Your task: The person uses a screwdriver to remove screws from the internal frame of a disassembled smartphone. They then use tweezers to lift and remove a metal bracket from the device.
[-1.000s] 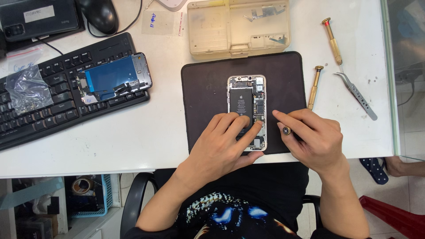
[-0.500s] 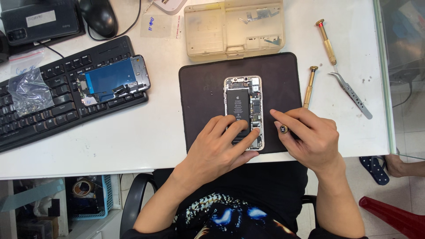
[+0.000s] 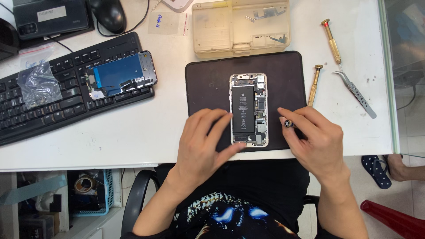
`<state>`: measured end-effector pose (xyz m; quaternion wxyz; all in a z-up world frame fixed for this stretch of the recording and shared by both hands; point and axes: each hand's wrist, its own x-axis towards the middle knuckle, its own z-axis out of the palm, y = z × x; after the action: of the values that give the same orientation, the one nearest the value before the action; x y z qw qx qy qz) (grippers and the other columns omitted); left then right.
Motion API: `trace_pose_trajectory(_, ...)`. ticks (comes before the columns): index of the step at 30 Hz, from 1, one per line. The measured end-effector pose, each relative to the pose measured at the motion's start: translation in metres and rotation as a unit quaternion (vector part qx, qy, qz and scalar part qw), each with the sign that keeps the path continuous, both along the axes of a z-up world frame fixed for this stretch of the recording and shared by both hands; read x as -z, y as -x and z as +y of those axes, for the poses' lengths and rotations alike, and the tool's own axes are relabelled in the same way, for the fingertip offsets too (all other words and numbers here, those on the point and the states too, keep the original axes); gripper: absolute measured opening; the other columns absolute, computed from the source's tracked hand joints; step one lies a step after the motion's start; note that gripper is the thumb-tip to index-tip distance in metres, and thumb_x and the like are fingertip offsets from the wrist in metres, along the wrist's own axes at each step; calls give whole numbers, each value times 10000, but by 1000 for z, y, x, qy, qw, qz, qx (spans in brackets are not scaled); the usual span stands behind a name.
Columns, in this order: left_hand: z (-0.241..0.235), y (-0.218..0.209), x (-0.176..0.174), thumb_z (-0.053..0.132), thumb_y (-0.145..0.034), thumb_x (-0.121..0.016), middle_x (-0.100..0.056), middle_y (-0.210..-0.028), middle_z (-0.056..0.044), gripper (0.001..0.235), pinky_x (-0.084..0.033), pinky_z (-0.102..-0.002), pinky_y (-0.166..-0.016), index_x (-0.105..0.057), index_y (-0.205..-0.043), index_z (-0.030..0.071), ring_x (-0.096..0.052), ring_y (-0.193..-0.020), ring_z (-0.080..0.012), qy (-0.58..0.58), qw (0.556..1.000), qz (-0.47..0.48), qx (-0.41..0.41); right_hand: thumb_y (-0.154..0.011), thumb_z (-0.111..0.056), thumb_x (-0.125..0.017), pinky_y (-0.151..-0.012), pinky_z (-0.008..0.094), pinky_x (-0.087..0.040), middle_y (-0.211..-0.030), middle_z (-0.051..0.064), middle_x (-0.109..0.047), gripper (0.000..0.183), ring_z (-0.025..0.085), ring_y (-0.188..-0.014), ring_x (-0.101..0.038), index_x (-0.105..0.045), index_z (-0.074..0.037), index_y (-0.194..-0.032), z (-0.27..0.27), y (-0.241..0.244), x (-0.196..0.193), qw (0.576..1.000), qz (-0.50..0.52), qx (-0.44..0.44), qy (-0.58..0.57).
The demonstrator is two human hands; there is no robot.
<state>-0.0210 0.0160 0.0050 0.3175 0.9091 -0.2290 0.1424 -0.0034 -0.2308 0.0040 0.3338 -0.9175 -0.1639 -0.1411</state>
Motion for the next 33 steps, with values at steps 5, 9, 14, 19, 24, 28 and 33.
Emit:
trace_pose_trajectory(5, -5, 0, 8, 294, -946, -737, -613, -1277, -138, 431, -433, -466, -1038, -682, -1212, -40, -537, -1209, -339, -18, 999, 21, -41, -910, -57, -732, -486, 295, -442, -824, 57, -688, 206, 137, -538, -562, -776, -38, -1110, 17, 7, -5, 996, 80, 33, 27)
trace_pose_trajectory(9, -6, 2, 6, 273, -962, -730, -596, -1276, -145, 416, -426, -466, -1056, -678, -1216, -52, -521, -1220, -340, -11, 999, 27, -30, -878, -74, -707, -461, 298, -455, -826, 61, -693, 268, 140, -495, -563, -766, -42, -1138, 20, 4, -14, 988, 152, 28, 0)
trace_pose_trajectory(14, -4, 4, -1, 291, -916, -750, -606, -1224, -140, 453, -430, -470, -1022, -664, -1188, -61, -537, -1163, -331, 12, 998, 52, 17, -896, -89, -708, -444, 295, -439, -786, 69, -682, 255, 138, -483, -553, -763, -46, -1142, 17, 3, -22, 983, 184, 30, -2)
trace_pose_trajectory(19, 12, -10, -5, 245, -917, -750, -613, -1228, -138, 427, -443, -440, -1029, -652, -1211, -50, -561, -1163, -316, -45, 995, 20, 87, -888, -99, -708, -427, 299, -435, -749, 71, -691, 270, 141, -461, -554, -769, -70, -1149, 13, 0, -25, 975, 217, 43, 30)
trace_pose_trajectory(24, 40, -53, -14, 206, -916, -759, -633, -1187, -101, 342, -461, -405, -977, -675, -1183, 8, -594, -1111, -291, -157, 982, -16, 100, -893, -117, -723, -466, 284, -457, -792, 79, -697, 237, 117, -509, -582, -764, -57, -1119, 4, -2, -27, 983, 178, 36, 5)
trace_pose_trajectory(28, 45, -98, -25, 221, -857, -790, -618, -1237, -96, 490, -441, -421, -1007, -634, -1273, 16, -568, -1175, -292, -206, 964, -9, 168, -926, -99, -728, -520, 296, -460, -858, 78, -705, 213, 144, -558, -589, -775, -61, -1130, -9, -14, -26, 987, 128, 82, 60)
trace_pose_trajectory(33, 19, -135, -33, 264, -570, -909, -555, -1421, -108, 984, -366, -432, -1138, -497, -1436, 41, -479, -1341, -287, -168, 933, -4, 319, -937, -120, -765, -581, 311, -493, -868, 29, -700, 131, 169, -700, -685, -793, -103, -1063, -16, -22, -14, 985, 51, 99, 135)
